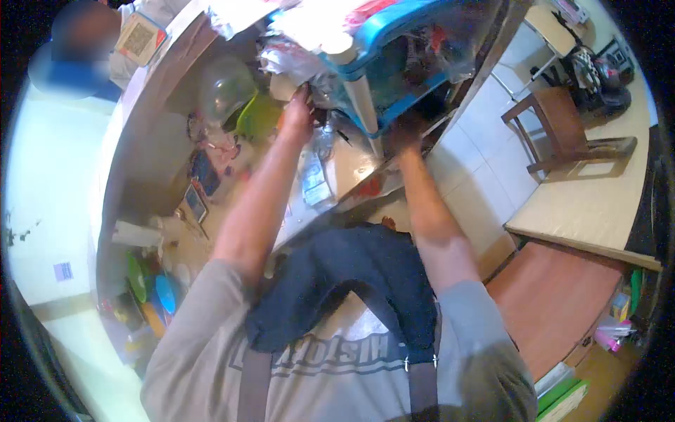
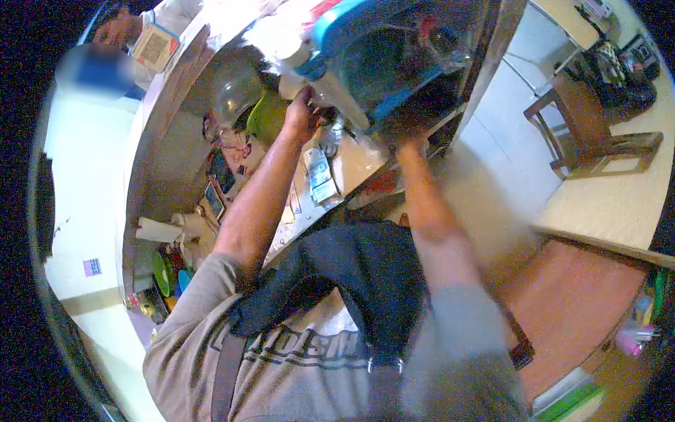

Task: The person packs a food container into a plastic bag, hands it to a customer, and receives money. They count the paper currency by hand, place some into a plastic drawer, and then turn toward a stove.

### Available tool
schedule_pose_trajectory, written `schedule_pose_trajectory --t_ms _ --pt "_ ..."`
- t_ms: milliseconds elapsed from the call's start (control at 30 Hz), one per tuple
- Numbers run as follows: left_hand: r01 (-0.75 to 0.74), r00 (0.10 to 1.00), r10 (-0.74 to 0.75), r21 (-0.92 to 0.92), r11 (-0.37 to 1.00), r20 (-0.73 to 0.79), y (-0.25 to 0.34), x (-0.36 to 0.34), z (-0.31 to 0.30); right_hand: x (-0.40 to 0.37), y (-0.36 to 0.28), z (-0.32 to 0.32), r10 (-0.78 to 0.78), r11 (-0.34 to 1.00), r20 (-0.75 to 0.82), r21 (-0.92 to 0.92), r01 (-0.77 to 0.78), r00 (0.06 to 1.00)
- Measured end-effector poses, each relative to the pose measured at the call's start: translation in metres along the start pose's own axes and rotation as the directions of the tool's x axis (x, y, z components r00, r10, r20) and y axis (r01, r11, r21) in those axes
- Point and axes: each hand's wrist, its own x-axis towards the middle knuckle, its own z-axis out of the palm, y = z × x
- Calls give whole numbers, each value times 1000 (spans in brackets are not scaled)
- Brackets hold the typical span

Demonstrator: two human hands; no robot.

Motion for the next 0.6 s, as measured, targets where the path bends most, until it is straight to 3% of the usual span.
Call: schedule_pose_trajectory --t_ms 33,67,100,133,167,200,233,267,300,367,433,500,567,600 --pt "6 1000 -6 10 1000 12 1 -3 11 7 -4 5 40 999 318 -1 -42 947" --pt "-8 1000 8 4 1000 1 5 -12 24 10 -8 4 74 996 604 -9 -86 794" --pt "-23 1000 23 -3 1000 -9 9 -19 37 10 -8 2 90 995 603 -12 -104 793" --pt "-107 993 107 7 994 -45 -12 12 15 10 -8 -8 -26 996 391 87 -8 920" --pt "-95 995 95 16 995 -36 -10 20 7 7 -7 -13 -134 982 153 154 110 979" --pt "-58 998 58 -8 998 -32 -8 24 1 5 -5 -13 -121 983 158 152 97 980" --pt "-28 999 27 -36 999 -26 -6 28 1 6 -1 -12 -166 974 31 159 159 986" --pt "-76 991 79 -26 997 109 2 22 8 8 3 -10 -211 962 -97 157 224 973" --pt "-76 991 78 -23 997 113 6 14 14 12 4 -6 -206 963 -98 156 219 974" --pt "-83 995 79 58 995 66 7 12 18 19 6 14 -139 947 72 301 111 988" --pt "-104 992 101 37 994 75 -14 32 -5 20 6 39 -82 956 109 289 47 991" --pt "-123 989 121 14 992 82 -20 34 -8 19 4 25 -25 962 148 272 -16 989" --pt "-60 996 66 114 992 -53 -15 10 9 13 -3 -45 35 922 217 371 -116 976" --pt "-57 997 63 113 992 -52 -20 9 7 3 -4 -40 36 922 220 368 -117 975"
